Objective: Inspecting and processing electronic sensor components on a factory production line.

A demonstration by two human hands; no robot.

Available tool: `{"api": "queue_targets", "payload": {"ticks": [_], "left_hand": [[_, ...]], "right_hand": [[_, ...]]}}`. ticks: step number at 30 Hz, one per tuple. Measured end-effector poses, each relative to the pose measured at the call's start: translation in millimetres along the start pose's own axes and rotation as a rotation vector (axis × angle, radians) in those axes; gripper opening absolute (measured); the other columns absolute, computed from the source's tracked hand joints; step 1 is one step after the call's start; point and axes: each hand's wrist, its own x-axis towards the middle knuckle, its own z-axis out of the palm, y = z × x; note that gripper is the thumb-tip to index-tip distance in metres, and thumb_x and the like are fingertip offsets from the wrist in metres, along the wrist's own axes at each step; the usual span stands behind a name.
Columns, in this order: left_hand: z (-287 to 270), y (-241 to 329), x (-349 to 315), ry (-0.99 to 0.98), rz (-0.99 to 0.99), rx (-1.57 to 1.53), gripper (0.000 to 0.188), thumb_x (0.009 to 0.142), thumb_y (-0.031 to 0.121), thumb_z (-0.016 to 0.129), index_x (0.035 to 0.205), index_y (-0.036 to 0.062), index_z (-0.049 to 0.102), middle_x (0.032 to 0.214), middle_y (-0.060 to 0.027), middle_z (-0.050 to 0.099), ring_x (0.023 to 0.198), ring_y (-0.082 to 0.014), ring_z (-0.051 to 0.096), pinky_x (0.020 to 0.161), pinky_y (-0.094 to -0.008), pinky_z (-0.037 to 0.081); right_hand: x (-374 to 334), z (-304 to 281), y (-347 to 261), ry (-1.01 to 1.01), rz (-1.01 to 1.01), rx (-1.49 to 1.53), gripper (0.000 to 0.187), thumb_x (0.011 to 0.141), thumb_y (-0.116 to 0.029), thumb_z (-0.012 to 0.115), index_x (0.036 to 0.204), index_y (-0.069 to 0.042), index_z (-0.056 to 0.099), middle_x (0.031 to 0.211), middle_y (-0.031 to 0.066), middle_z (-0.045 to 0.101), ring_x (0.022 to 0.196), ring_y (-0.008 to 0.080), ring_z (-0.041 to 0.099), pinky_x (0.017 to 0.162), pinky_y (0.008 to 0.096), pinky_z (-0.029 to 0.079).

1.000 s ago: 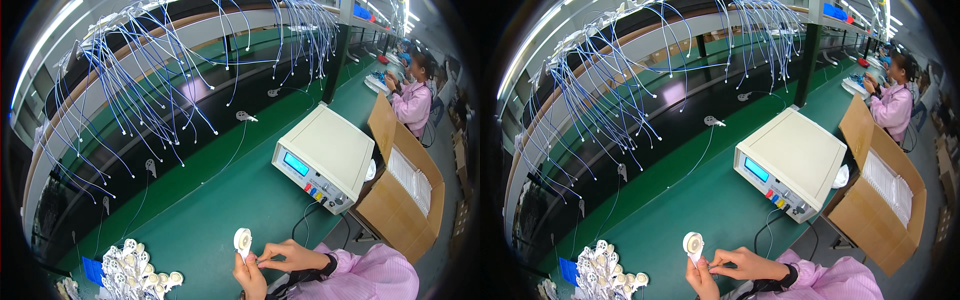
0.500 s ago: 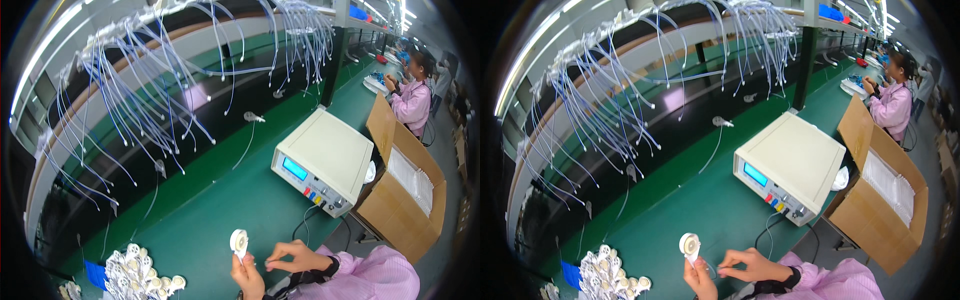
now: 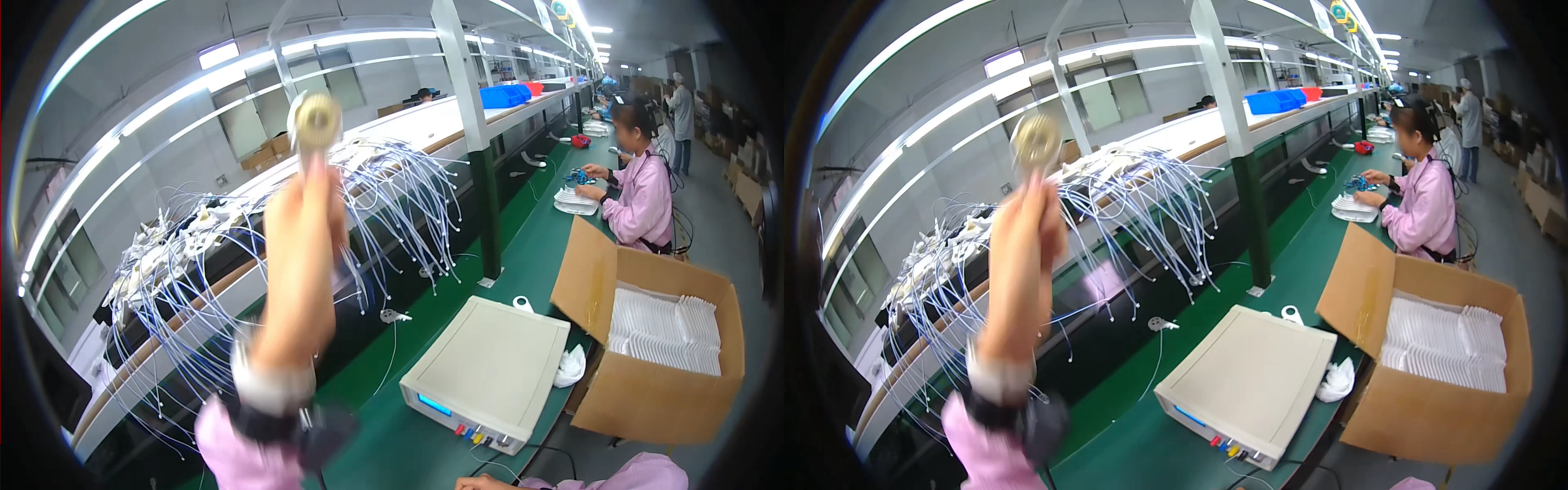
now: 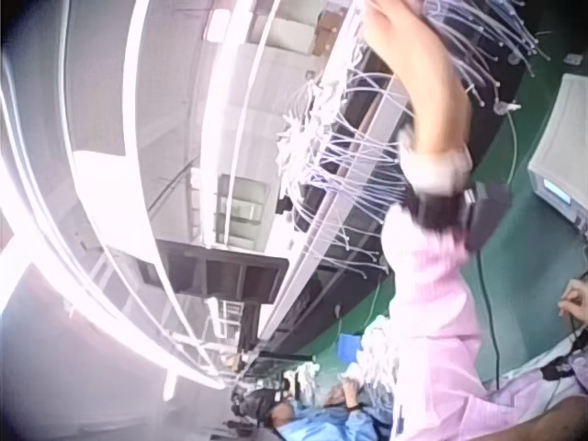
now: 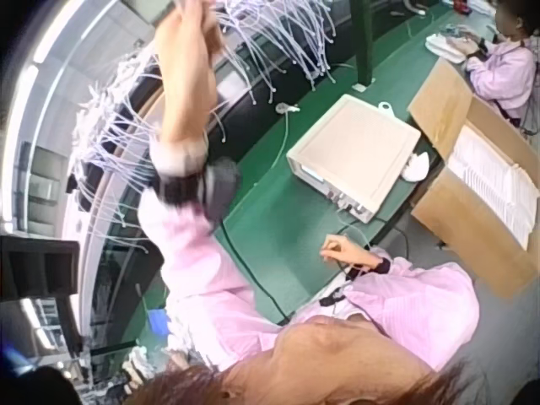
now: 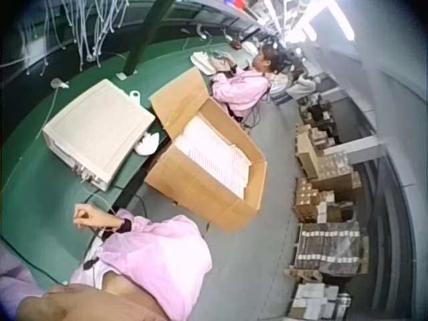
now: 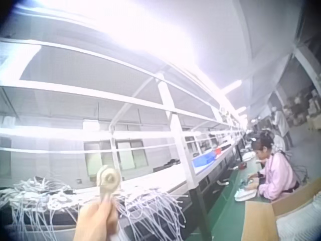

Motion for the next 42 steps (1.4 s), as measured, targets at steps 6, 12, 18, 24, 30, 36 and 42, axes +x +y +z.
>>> {"api": "queue_targets", "payload": {"ticks": [6, 12, 18, 24, 30, 36, 42], "left_hand": [[0.6, -31.8, 76.4, 0.018, -0.11, 0.101, 0.057, 0.095, 0.044, 0.059, 0.114, -0.0094, 0.052, 0.104, -0.0113, 0.055, 0.098, -0.0179, 0.055, 0.092, -0.0271, 0.044], [-5.1, -49.1, -53.1, 0.054, 0.209, 0.471, 0.026, 0.091, 0.0, 0.057, 0.116, -0.0062, 0.06, 0.107, -0.0159, 0.067, 0.095, -0.0197, 0.067, 0.082, -0.0296, 0.053], [-6.1, -65.2, -105.2, -0.234, -0.161, 0.404, 0.017, 0.093, 0.002, 0.051, 0.097, -0.0039, 0.066, 0.075, -0.0075, 0.067, 0.07, -0.0113, 0.064, 0.064, -0.0238, 0.048], [-48.6, -177.0, -162.5, -0.25, -0.477, 0.523, 0.016, 0.092, 0.006, 0.053, 0.091, -0.0029, 0.066, 0.066, -0.0075, 0.066, 0.061, -0.0103, 0.063, 0.052, -0.0236, 0.044], [-71.0, -323.3, -199.6, -0.214, -0.436, 0.794, 0.016, 0.088, 0.013, 0.058, 0.09, -0.0001, 0.067, 0.083, -0.0188, 0.067, 0.08, -0.0336, 0.065, 0.073, -0.0415, 0.051], [-31.1, -425.0, -183.4, -0.323, -0.354, 0.854, 0.027, 0.079, 0.024, 0.076, 0.092, 0.002, 0.067, 0.091, -0.0149, 0.062, 0.09, -0.0311, 0.059, 0.081, -0.0399, 0.048], [19.7, -447.4, -164.1, -0.585, -0.218, 1.109, 0.026, 0.071, 0.006, 0.07, 0.095, -0.0025, 0.063, 0.096, -0.0175, 0.061, 0.097, -0.0344, 0.058, 0.081, -0.0439, 0.051]], "right_hand": [[-5.8, -15.9, -5.1, -0.11, 0.037, -0.01, 0.015, 0.096, -0.015, 0.061, 0.095, -0.001, 0.056, 0.078, 0.0072, 0.069, 0.071, 0.0113, 0.062, 0.064, 0.0257, 0.049], [-1.8, -20.7, -11.6, -0.187, 0.005, -0.005, 0.015, 0.095, -0.015, 0.062, 0.094, -0.001, 0.056, 0.076, 0.0082, 0.068, 0.07, 0.0125, 0.063, 0.062, 0.027, 0.049], [-1.0, -24.7, -16.5, -0.203, -0.014, -0.029, 0.015, 0.095, -0.015, 0.062, 0.094, -0.001, 0.057, 0.075, 0.0082, 0.068, 0.068, 0.0133, 0.063, 0.06, 0.0273, 0.048], [1.2, -26.1, -18.1, -0.194, -0.085, -0.092, 0.016, 0.094, -0.015, 0.063, 0.092, -0.001, 0.058, 0.071, 0.0088, 0.067, 0.062, 0.0145, 0.062, 0.055, 0.0279, 0.047], [0.4, -26.1, -17.5, -0.188, -0.097, -0.201, 0.014, 0.094, -0.015, 0.062, 0.093, -0.001, 0.059, 0.07, 0.0099, 0.066, 0.06, 0.0165, 0.061, 0.054, 0.0293, 0.046], [1.6, -20.4, 5.1, -0.238, -0.162, -0.298, 0.016, 0.096, -0.019, 0.061, 0.094, -0.004, 0.059, 0.067, 0.0105, 0.064, 0.057, 0.0201, 0.063, 0.051, 0.0321, 0.048], [2.8, -24.4, 19.9, -0.251, -0.214, -0.266, 0.011, 0.096, -0.014, 0.059, 0.095, -0.003, 0.057, 0.068, 0.0152, 0.06, 0.056, 0.027, 0.059, 0.051, 0.0368, 0.045]]}}
